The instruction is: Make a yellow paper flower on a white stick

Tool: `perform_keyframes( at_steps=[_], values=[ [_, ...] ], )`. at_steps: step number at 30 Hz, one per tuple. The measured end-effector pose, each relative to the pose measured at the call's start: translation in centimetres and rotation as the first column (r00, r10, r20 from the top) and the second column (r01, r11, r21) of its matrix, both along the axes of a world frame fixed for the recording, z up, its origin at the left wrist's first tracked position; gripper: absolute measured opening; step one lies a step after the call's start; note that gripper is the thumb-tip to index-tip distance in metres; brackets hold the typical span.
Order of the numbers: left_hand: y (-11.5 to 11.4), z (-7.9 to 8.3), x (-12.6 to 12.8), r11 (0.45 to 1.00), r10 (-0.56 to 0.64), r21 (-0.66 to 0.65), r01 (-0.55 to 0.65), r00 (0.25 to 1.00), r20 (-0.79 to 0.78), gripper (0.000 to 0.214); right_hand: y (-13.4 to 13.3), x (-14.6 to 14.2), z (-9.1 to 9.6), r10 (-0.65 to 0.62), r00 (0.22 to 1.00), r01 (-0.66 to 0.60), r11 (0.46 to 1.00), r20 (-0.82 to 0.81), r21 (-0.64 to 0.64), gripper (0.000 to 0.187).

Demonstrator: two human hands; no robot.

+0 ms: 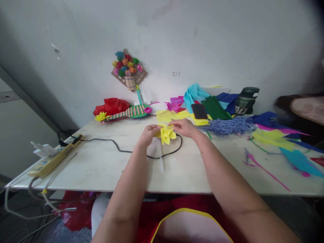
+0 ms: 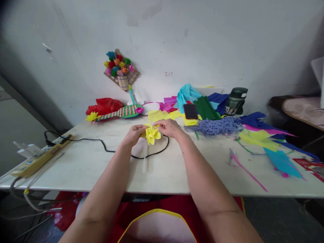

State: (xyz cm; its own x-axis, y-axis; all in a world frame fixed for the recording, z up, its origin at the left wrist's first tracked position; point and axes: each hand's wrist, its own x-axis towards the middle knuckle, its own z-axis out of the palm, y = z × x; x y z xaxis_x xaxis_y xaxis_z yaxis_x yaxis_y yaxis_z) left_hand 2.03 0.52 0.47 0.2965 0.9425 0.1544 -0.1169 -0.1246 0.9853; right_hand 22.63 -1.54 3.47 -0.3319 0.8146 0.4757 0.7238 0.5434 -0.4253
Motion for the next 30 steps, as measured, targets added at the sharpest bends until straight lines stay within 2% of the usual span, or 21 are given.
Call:
perform_keyframes(
  at_steps=[6, 12, 30],
  values=[
    [-0.3, 0.14, 0.14, 0.997, -0.056, -0.042, 0.059, 0.996, 0.07, 0.037, 0.13, 0.17, -0.08, 0.066, 0.998, -0.066, 0.998, 0.011, -0.011, 0.029],
    [-0.77, 0.56, 0.05, 0.989, -0.082, -0.114, 0.099, 0.987, 0.14, 0.04, 0.21, 0.19, -0.08, 0.055, 0.998, -0.054, 0.998, 0.023, -0.018, 0.029],
    [-0.82, 0.62, 0.07, 0.989, -0.033, -0.139, 0.047, 0.994, 0.104, 0.044, 0.25, -0.31, -0.26, -0.014, 0.997, 0.011, 0.999, 0.07, 0.044, 0.028]
  ],
)
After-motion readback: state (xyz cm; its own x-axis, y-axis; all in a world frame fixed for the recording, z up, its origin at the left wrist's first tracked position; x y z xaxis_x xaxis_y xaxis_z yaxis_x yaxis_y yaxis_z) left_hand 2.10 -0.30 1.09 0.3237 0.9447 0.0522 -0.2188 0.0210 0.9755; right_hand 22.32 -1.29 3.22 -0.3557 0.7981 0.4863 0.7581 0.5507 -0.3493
